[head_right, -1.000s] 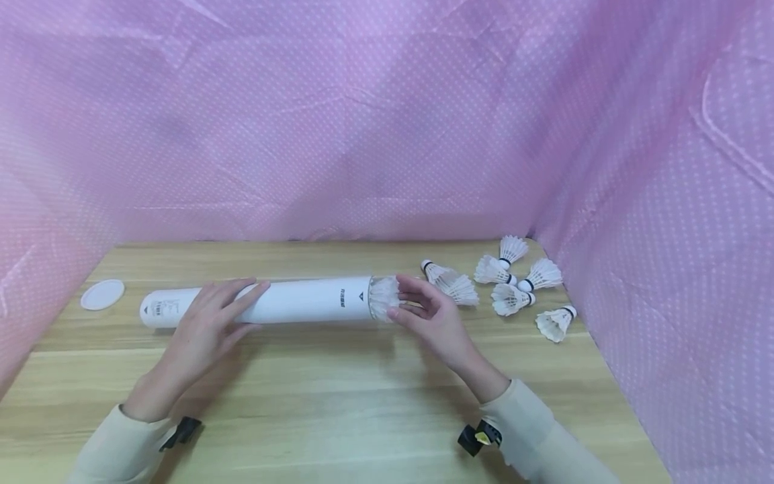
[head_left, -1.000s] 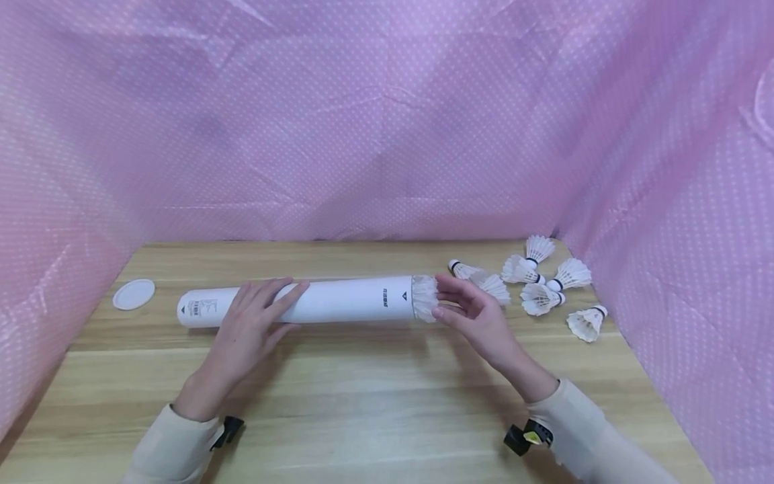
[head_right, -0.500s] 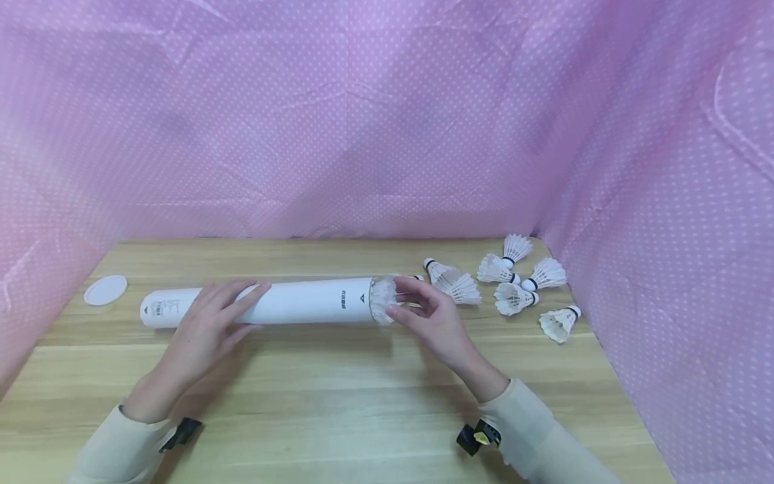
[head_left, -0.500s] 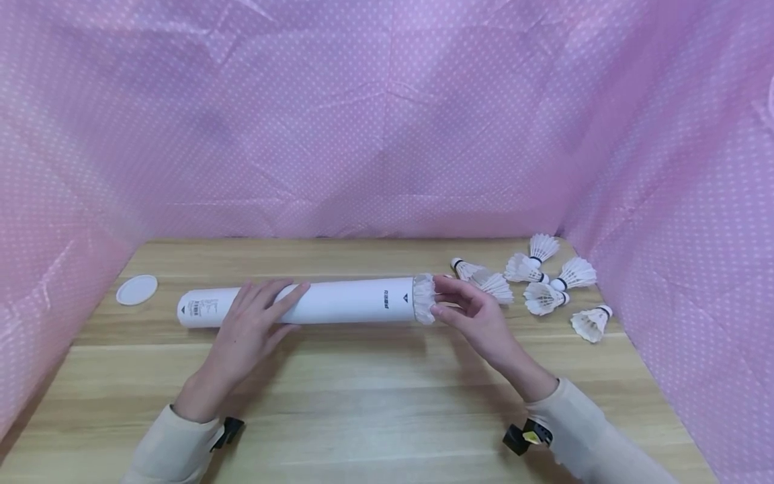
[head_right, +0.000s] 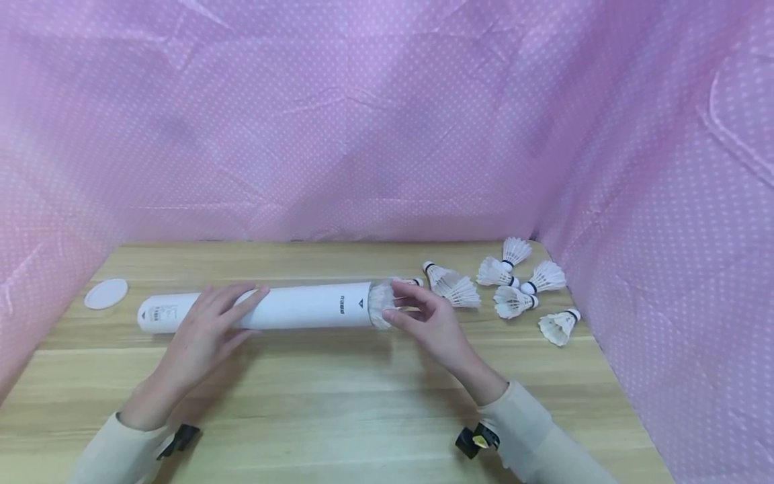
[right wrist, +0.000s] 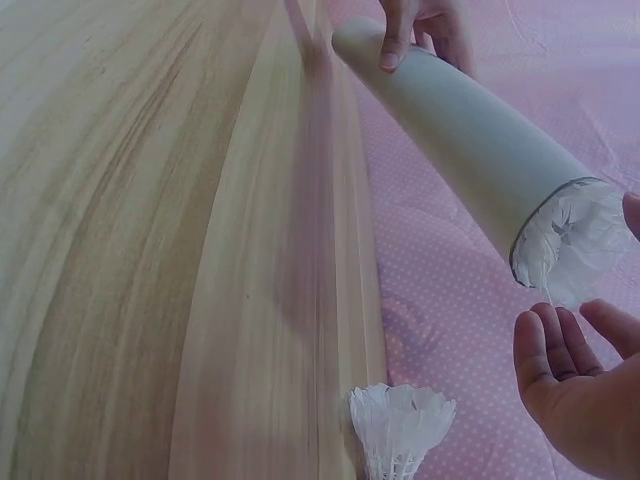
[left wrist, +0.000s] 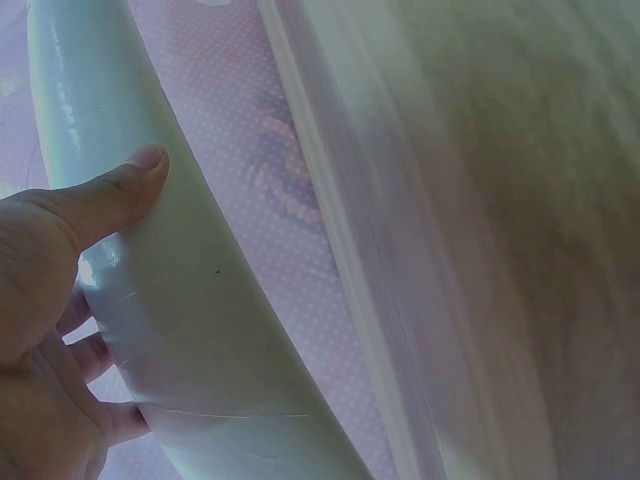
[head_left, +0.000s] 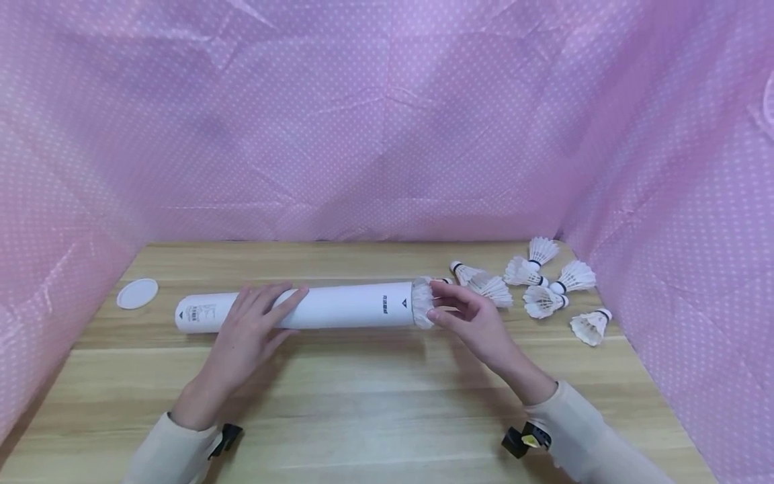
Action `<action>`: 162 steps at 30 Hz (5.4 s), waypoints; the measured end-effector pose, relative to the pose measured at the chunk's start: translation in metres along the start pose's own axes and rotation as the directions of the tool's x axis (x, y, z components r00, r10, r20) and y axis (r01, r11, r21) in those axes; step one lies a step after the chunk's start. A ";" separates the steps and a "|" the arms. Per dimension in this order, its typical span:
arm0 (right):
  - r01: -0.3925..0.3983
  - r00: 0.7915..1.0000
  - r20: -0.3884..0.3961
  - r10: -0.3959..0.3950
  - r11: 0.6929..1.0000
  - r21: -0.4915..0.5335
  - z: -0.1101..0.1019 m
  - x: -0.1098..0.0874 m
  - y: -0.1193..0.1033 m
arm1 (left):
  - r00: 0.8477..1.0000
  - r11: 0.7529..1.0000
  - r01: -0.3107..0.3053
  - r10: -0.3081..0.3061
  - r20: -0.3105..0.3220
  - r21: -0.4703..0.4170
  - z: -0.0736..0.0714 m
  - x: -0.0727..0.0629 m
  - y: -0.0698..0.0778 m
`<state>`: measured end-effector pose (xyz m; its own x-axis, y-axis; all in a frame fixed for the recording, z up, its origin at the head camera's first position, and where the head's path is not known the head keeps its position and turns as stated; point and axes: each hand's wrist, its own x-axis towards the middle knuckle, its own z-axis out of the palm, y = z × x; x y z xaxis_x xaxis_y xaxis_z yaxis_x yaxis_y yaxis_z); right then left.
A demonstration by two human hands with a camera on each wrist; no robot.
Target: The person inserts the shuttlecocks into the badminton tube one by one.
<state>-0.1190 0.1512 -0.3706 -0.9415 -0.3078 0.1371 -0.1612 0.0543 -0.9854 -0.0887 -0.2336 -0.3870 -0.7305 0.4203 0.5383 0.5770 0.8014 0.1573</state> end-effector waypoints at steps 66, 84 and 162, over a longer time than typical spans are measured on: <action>0.048 0.998 0.052 -0.044 0.996 -0.081 0.008 -0.006 0.007 | 1.000 0.999 0.006 -0.006 -0.014 -0.042 0.005 0.003 0.004; 0.117 0.992 0.070 -0.106 0.977 -0.179 0.016 -0.004 0.009 | 0.999 0.998 -0.005 0.002 -0.039 -0.064 0.004 0.003 0.003; 0.150 0.988 0.069 -0.137 0.763 -0.629 -0.118 -0.001 0.052 | 0.998 0.998 0.056 -0.056 -0.007 -0.021 -0.003 -0.007 -0.004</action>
<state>-0.1612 0.2664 -0.4106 -0.8879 -0.3772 0.2634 -0.4499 0.5927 -0.6681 -0.0848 -0.2408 -0.3884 -0.7593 0.3717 0.5342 0.5427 0.8147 0.2044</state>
